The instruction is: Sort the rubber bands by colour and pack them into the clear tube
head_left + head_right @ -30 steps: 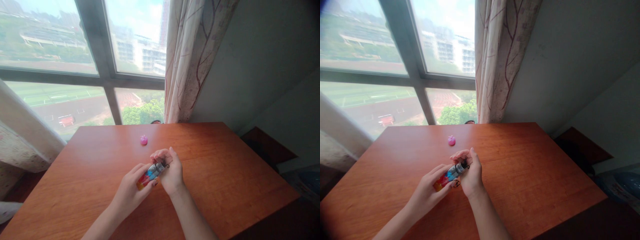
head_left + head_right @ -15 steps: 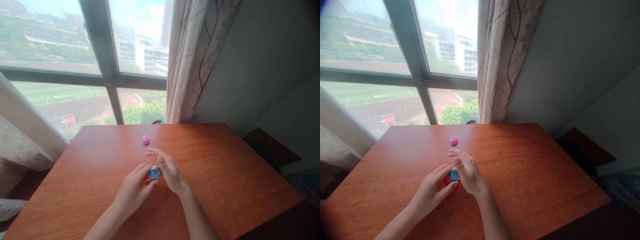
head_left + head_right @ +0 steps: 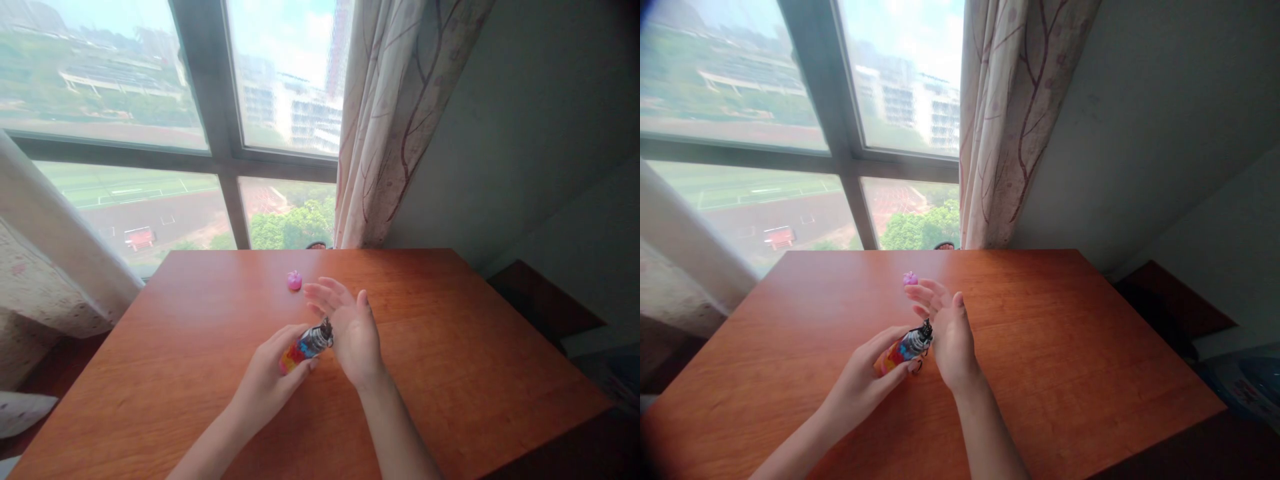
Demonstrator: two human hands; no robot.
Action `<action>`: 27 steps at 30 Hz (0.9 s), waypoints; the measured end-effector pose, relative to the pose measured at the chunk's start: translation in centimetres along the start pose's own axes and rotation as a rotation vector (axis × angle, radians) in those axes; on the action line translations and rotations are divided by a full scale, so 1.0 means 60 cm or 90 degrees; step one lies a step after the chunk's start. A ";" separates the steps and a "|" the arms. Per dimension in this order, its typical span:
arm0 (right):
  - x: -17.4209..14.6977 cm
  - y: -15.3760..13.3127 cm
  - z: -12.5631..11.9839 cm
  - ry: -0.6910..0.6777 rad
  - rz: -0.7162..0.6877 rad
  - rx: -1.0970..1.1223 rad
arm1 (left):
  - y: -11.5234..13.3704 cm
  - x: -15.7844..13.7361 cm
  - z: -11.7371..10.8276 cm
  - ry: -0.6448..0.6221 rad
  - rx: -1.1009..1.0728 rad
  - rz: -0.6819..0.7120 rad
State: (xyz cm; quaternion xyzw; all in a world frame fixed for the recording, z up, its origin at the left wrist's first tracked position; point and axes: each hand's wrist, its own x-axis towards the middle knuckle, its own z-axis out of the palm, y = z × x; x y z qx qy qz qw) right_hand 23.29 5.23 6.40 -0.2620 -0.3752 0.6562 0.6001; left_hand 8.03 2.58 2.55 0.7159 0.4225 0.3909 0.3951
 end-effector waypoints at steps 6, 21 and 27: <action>0.003 0.019 -0.060 0.063 -0.002 -0.209 | 0.000 0.002 -0.011 0.037 -0.017 -0.029; -0.062 0.041 -0.046 -0.140 0.059 -0.945 | -0.009 0.004 -0.024 0.092 0.012 -0.023; -0.060 0.049 -0.056 -0.146 0.027 -0.954 | -0.001 0.006 -0.025 0.090 0.010 -0.019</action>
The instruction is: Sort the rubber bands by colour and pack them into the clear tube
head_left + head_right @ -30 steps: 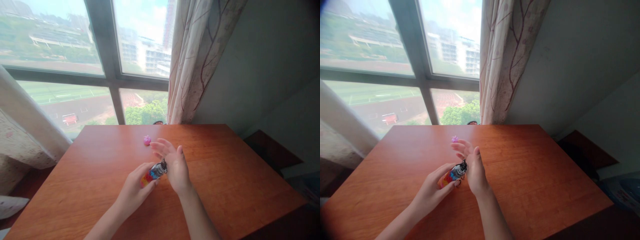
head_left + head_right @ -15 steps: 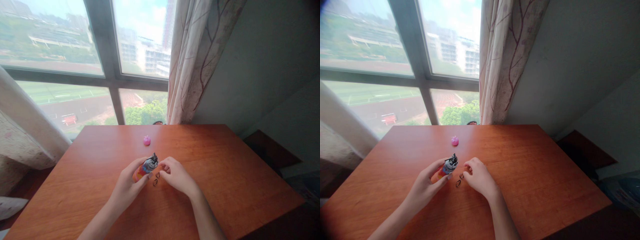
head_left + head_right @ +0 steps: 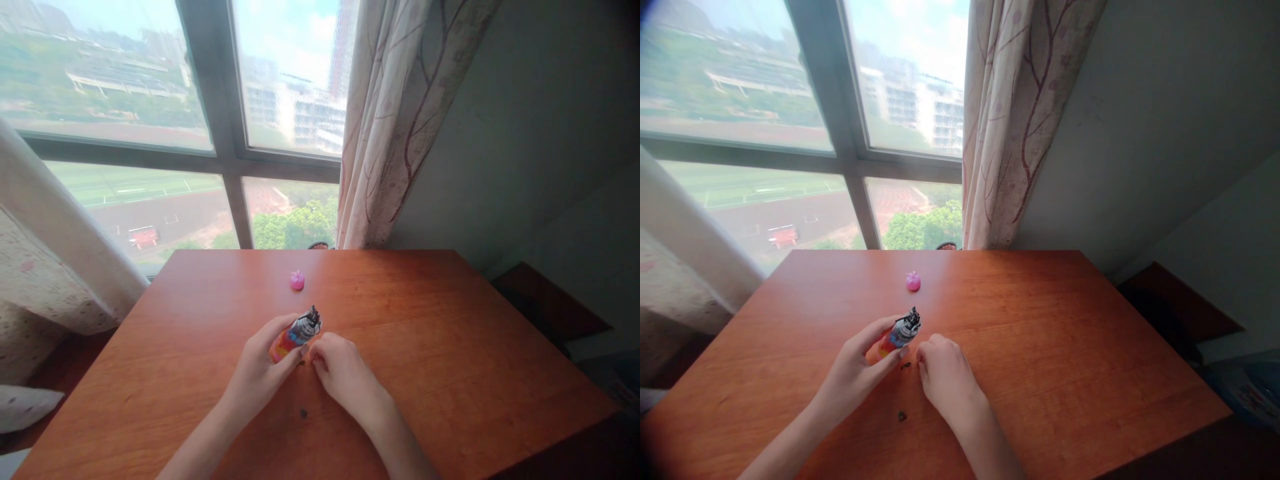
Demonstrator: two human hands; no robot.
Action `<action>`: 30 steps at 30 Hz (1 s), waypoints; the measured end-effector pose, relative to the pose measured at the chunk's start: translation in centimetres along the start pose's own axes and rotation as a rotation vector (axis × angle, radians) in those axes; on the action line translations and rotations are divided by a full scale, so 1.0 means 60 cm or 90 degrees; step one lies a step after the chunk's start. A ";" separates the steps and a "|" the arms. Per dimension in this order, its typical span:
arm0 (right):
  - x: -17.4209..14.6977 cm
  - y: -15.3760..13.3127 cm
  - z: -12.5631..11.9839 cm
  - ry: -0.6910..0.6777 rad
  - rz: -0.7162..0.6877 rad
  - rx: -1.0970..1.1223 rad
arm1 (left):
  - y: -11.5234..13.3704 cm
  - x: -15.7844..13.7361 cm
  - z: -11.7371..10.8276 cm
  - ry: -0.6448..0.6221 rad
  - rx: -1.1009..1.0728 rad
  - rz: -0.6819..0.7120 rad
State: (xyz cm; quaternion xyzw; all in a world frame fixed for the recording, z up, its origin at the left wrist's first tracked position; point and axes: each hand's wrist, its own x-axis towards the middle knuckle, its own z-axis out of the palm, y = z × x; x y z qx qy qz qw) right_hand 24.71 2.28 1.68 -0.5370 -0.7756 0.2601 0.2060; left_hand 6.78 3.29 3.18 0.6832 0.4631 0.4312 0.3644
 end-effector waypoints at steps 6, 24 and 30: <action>-0.021 -0.010 -0.029 -0.073 -0.005 0.035 | 0.002 0.001 -0.001 0.012 -0.005 -0.006; -0.033 -0.038 0.019 -0.021 0.004 -0.035 | -0.002 -0.001 0.000 0.005 -0.007 0.007; -0.010 -0.033 0.023 -0.005 0.027 -0.038 | -0.004 -0.001 -0.003 0.007 -0.010 0.019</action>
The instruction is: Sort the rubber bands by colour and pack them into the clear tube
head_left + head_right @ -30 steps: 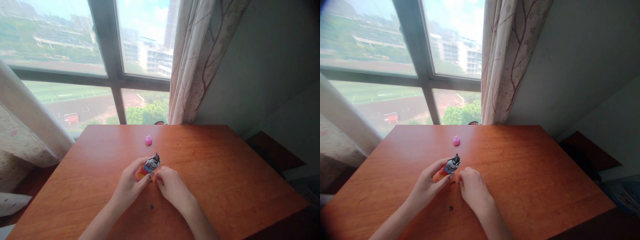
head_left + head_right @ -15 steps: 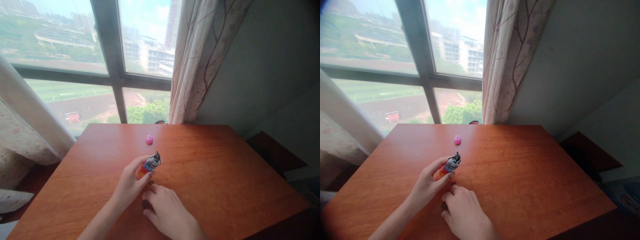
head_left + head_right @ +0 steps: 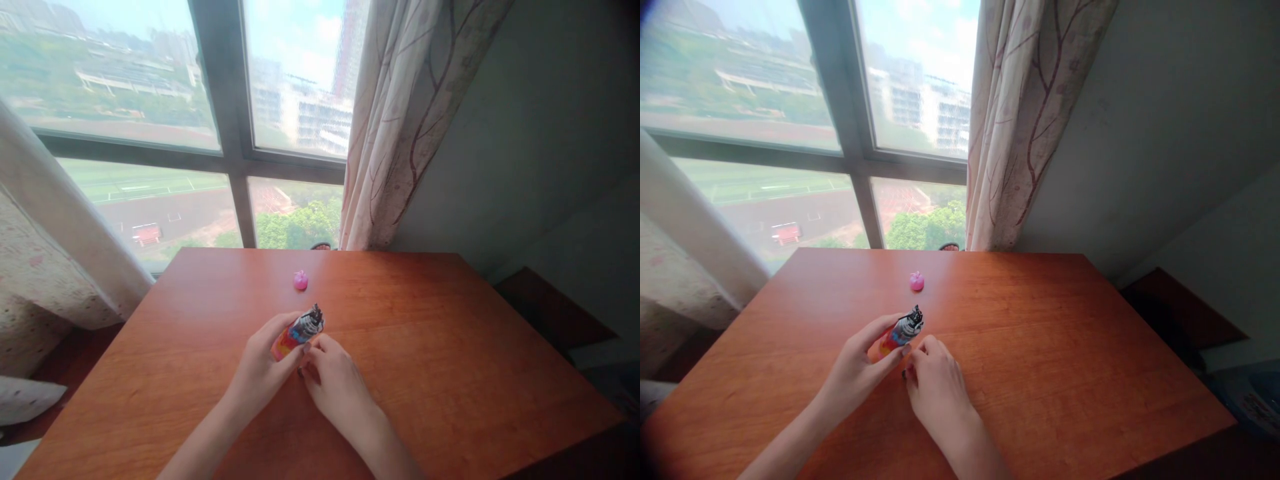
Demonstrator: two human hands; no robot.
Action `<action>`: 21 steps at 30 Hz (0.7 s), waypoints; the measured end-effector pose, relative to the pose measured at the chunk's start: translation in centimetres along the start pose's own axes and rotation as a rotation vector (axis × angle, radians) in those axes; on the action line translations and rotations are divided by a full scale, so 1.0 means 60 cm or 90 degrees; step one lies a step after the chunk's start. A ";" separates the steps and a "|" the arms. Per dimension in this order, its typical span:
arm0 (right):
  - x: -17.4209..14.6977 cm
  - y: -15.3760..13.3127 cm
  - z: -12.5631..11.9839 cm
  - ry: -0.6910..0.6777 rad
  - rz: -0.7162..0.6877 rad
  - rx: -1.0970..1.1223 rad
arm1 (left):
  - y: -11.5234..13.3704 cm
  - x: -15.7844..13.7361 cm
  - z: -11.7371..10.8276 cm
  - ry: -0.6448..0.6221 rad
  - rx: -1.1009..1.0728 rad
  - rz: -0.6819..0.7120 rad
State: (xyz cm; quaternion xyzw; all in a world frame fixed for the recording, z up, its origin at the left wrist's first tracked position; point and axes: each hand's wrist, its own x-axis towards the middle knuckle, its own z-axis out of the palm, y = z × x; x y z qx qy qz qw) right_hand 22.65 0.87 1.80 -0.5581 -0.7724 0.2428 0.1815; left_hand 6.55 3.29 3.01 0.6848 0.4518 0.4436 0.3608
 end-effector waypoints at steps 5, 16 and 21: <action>-0.002 -0.002 0.010 -0.012 -0.004 0.007 | -0.002 -0.002 0.000 -0.003 -0.006 0.000; 0.009 0.041 -0.028 0.090 0.020 0.274 | -0.002 -0.002 0.002 -0.015 0.008 -0.001; 0.018 0.045 -0.101 0.158 0.079 0.508 | 0.004 -0.001 0.005 -0.032 0.009 0.000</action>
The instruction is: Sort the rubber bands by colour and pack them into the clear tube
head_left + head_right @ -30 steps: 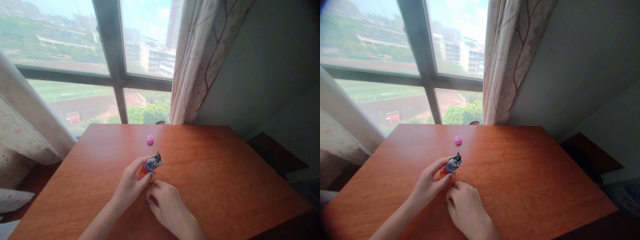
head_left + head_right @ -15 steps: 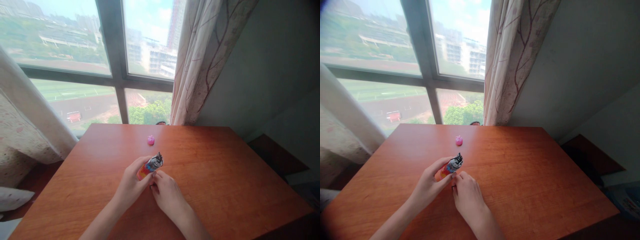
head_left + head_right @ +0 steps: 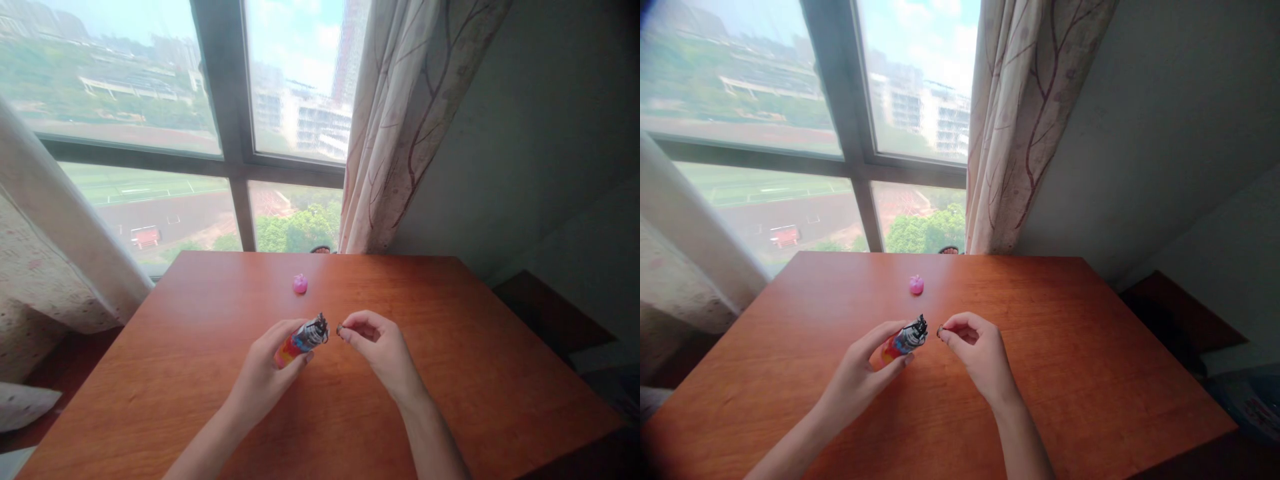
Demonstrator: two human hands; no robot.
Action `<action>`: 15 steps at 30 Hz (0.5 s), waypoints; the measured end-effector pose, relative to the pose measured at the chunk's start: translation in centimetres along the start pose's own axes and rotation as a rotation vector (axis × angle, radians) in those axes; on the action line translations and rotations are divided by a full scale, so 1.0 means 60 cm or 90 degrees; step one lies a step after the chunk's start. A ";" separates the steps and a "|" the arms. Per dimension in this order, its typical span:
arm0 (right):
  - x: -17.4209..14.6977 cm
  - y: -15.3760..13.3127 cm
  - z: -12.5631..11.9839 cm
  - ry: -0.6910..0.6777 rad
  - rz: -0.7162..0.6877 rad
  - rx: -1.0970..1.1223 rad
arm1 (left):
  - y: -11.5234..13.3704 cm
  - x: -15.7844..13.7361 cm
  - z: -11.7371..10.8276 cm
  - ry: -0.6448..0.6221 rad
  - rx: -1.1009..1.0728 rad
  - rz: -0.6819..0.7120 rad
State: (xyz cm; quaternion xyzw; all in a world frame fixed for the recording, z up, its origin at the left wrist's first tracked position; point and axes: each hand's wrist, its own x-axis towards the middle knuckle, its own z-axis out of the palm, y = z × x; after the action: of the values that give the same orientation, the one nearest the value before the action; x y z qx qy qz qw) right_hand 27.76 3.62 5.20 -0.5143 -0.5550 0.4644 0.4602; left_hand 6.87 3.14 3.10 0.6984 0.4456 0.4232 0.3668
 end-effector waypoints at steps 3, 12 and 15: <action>0.004 -0.028 0.000 -0.042 -0.001 0.053 | 0.005 0.001 0.001 -0.019 -0.001 0.012; 0.016 -0.061 0.003 -0.116 -0.112 -0.205 | 0.008 0.000 0.000 -0.046 0.046 0.047; 0.019 -0.065 -0.002 -0.135 -0.071 -0.234 | 0.003 -0.003 0.001 -0.026 0.057 0.058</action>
State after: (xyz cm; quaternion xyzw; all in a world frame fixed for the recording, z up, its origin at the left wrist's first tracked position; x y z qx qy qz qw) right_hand 27.26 4.61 9.09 -0.5059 -0.7033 0.3810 0.3229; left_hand 6.94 2.91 3.22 0.7420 0.4243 0.4047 0.3250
